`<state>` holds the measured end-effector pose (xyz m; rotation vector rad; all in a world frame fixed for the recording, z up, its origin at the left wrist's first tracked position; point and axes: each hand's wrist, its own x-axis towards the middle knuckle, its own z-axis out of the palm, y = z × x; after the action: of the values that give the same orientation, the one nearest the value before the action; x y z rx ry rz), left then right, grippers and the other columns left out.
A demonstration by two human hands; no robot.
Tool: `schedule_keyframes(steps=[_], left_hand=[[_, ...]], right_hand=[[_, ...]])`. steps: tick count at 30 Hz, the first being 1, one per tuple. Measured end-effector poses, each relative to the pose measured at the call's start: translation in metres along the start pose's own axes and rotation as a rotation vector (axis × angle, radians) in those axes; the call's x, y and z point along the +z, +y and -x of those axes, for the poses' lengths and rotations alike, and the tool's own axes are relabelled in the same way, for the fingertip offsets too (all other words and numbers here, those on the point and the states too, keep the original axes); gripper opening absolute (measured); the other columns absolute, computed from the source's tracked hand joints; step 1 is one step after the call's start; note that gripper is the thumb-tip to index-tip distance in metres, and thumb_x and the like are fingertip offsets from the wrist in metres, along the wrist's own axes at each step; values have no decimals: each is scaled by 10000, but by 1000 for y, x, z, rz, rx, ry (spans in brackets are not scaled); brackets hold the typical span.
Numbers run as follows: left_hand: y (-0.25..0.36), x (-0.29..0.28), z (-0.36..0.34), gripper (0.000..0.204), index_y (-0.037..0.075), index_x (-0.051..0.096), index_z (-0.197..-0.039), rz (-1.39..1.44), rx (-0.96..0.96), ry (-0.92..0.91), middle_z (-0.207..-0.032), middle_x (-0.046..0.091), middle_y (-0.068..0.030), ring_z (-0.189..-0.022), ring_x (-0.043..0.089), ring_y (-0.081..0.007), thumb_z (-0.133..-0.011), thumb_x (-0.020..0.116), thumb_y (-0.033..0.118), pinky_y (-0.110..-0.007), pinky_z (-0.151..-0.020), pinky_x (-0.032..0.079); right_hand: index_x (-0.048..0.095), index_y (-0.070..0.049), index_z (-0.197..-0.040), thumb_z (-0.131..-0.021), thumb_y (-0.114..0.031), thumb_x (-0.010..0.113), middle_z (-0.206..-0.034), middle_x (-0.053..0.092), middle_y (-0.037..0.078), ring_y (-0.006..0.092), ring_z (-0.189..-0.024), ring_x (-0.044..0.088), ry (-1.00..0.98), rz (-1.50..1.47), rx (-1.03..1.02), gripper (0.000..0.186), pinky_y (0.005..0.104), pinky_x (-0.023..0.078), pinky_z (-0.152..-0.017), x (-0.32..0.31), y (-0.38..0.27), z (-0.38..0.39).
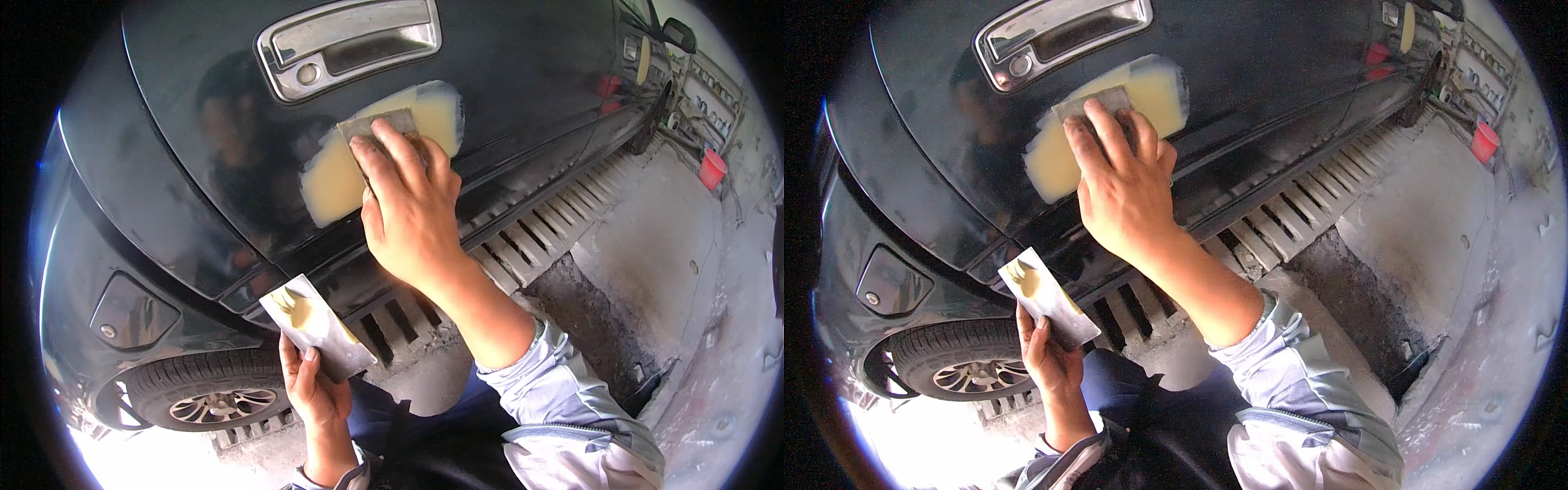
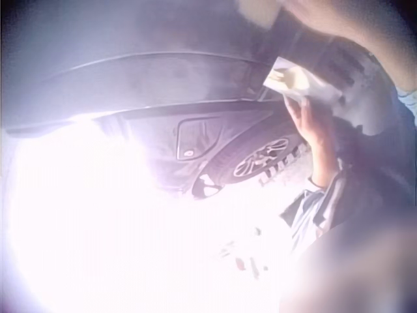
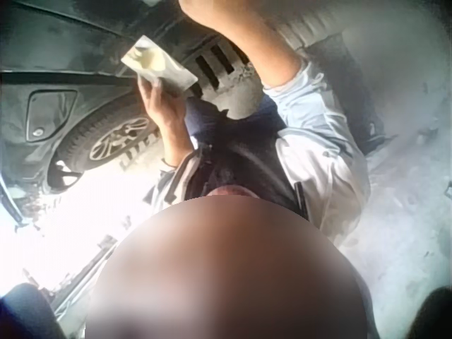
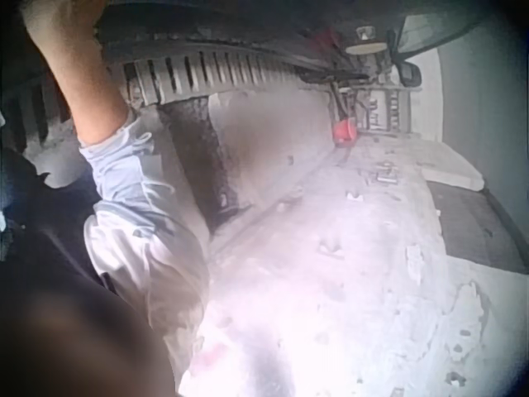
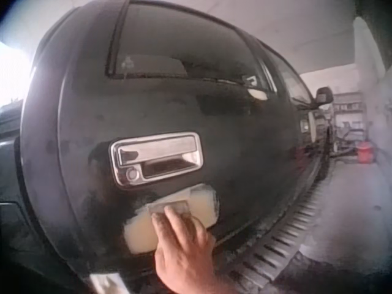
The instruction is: The person scoops a beige paste from a bucket onto a metal sheet, spreads it with a putty knife, and applies it to a black car door. The person repeatedly smooths the paste on the door surface using the putty knife.
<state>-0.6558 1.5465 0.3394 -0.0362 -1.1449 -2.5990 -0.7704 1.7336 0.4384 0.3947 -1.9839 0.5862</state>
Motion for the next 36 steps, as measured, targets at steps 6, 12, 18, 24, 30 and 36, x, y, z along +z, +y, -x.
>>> schedule_keyframes(steps=[6,12,18,24,30,36], left_hand=[[1,-1,0,612,52,364,-1465,0,-18,4,-1368,541,-138,-1212,570,-271,-876,530,19,-421,-1041,466],[-3,-6,-2,610,50,369,-1464,-19,-9,-7,-1373,536,-140,-1226,559,-269,-876,534,22,-426,-1051,452],[-4,-5,1,630,47,356,-1471,-19,-24,7,-1376,531,-144,-1230,553,-276,-868,540,28,-427,-1054,447],[-3,-6,3,651,34,344,-1475,-42,-16,5,-1383,522,-150,-1236,548,-278,-857,547,37,-425,-1058,443],[-4,-4,4,564,17,411,-1429,35,-27,-46,-1358,551,-152,-1260,530,-270,-882,550,-2,-421,-1120,371],[-3,-3,6,567,19,413,-1429,49,-29,-33,-1356,553,-150,-1250,537,-268,-880,554,-4,-418,-1110,381]], right_hand=[[527,-116,-1356,-791,-56,654,-1463,406,97,371,-1255,392,-12,-16,-63,582,509,317,-1022,17,7,26],[530,-134,-1369,-782,-73,674,-1484,400,92,365,-1257,404,-5,-12,-109,608,515,344,-957,33,17,55],[541,-124,-1364,-784,-79,662,-1497,396,84,351,-1262,410,-11,-8,-142,594,515,349,-930,44,27,81],[520,-121,-1378,-807,-63,622,-1464,448,105,354,-1275,401,-52,5,-73,583,493,302,-1019,7,14,74],[543,-123,-1326,-759,-86,675,-1463,398,77,347,-1271,388,47,31,-88,584,543,335,-969,-11,25,5],[539,-108,-1337,-788,-52,640,-1433,424,85,338,-1267,386,-21,44,-61,561,513,335,-1009,-4,8,0]])
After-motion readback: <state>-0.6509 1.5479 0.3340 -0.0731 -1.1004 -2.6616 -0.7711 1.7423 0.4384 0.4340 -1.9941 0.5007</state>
